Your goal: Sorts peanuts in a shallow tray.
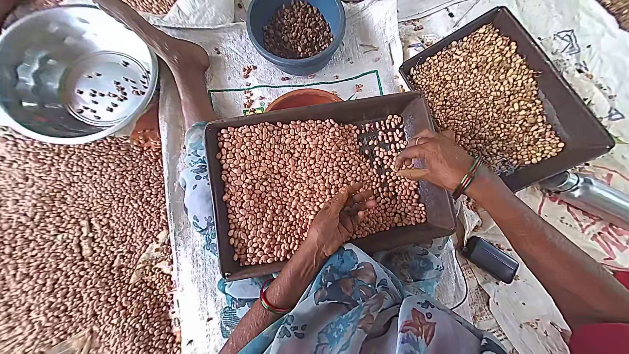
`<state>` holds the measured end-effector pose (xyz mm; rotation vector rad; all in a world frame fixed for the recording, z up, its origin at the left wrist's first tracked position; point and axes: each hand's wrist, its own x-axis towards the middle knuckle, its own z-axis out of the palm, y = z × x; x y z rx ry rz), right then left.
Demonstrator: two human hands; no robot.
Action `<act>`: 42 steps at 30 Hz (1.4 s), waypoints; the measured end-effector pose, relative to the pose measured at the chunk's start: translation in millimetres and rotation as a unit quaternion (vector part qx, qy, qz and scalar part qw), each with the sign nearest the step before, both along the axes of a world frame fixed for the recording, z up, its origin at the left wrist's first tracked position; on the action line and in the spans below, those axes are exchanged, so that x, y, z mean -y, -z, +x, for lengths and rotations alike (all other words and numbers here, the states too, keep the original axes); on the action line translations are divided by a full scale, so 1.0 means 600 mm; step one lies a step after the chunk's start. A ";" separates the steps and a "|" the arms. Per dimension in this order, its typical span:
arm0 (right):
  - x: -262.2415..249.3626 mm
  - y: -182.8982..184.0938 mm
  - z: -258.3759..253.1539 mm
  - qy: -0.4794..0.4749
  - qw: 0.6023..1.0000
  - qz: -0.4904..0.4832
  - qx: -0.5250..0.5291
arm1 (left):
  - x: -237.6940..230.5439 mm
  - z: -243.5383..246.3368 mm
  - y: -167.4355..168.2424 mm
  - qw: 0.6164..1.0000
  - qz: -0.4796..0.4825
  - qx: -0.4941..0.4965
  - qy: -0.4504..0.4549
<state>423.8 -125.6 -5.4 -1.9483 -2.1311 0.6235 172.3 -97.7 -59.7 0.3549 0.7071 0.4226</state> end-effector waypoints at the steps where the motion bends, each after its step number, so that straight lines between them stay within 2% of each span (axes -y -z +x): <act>1: -0.001 -0.003 -0.011 -0.036 0.996 0.033 -0.078 | -0.001 -0.002 0.004 1.000 0.013 0.008 0.000; 3: -0.015 0.005 -0.047 -0.052 0.984 0.031 -0.166 | 0.000 0.001 0.002 0.999 0.031 0.000 -0.031; 6: -0.035 0.052 -0.109 -0.035 0.990 -0.085 -0.108 | 0.001 -0.008 -0.002 0.993 0.000 0.061 -0.104; 8: -0.017 0.081 -0.130 -0.069 0.990 -0.105 -0.068 | 0.000 -0.033 0.001 0.980 -0.014 0.139 -0.138; 10: 0.002 0.083 -0.105 -0.045 0.996 -0.070 -0.008 | 0.000 -0.061 0.006 0.974 -0.009 0.164 -0.157; 13: 0.006 0.045 -0.022 0.095 0.989 -0.032 0.113 | 0.000 -0.078 0.015 0.968 0.005 0.183 -0.175; 14: 0.011 0.028 -0.008 0.114 0.985 -0.025 0.128 | -0.002 -0.077 0.015 0.962 0.005 0.193 -0.192; 15: 0.024 0.020 -0.006 0.102 0.988 -0.005 0.116 | -0.004 -0.075 0.015 0.957 0.008 0.202 -0.208; 17: 0.064 0.023 -0.033 0.019 0.999 0.014 0.046 | -0.009 -0.072 0.018 0.947 0.013 0.228 -0.224; 18: 0.080 0.026 -0.053 -0.031 0.999 -0.027 0.008 | -0.012 -0.071 0.019 0.943 0.009 0.241 -0.227; 20: 0.097 0.023 -0.085 -0.095 0.972 -0.212 -0.023 | -0.014 -0.071 0.016 0.936 -0.020 0.257 -0.242; 22: 0.089 0.012 -0.090 -0.089 0.933 -0.348 0.013 | -0.015 -0.076 0.020 0.923 -0.047 0.297 -0.241; 23: 0.083 0.008 -0.080 -0.058 0.930 -0.361 0.037 | -0.015 -0.080 0.024 0.914 -0.056 0.325 -0.235; 26: 0.057 0.002 -0.037 0.070 0.961 -0.243 0.116 | -0.018 -0.083 0.030 0.899 -0.056 0.377 -0.215; 28: 0.035 -0.005 -0.029 0.104 0.966 -0.190 0.140 | -0.018 -0.081 0.030 0.902 -0.039 0.373 -0.214; 29: 0.029 -0.005 -0.034 0.082 0.974 -0.179 0.114 | -0.018 -0.080 0.029 0.905 -0.027 0.364 -0.217; 31: 0.029 0.022 -0.066 -0.032 0.989 -0.146 0.000 | -0.019 -0.080 0.025 0.910 -0.019 0.345 -0.228; 33: 0.030 0.063 -0.119 -0.168 0.967 -0.162 -0.099 | -0.020 -0.079 0.022 0.908 -0.027 0.341 -0.243; 35: 0.018 0.082 -0.145 -0.228 0.955 -0.169 -0.091 | -0.023 -0.080 0.025 0.905 -0.025 0.347 -0.247; 37: -0.011 0.083 -0.119 -0.162 0.979 -0.109 -0.057 | -0.022 -0.084 0.026 0.905 -0.028 0.342 -0.252; 40: -0.053 0.046 -0.032 -0.015 0.998 -0.041 0.044 | -0.022 -0.082 0.022 0.907 -0.037 0.322 -0.269; 42: -0.042 0.026 0.002 0.000 1.000 -0.004 0.030 | -0.023 -0.083 0.022 0.906 -0.032 0.324 -0.269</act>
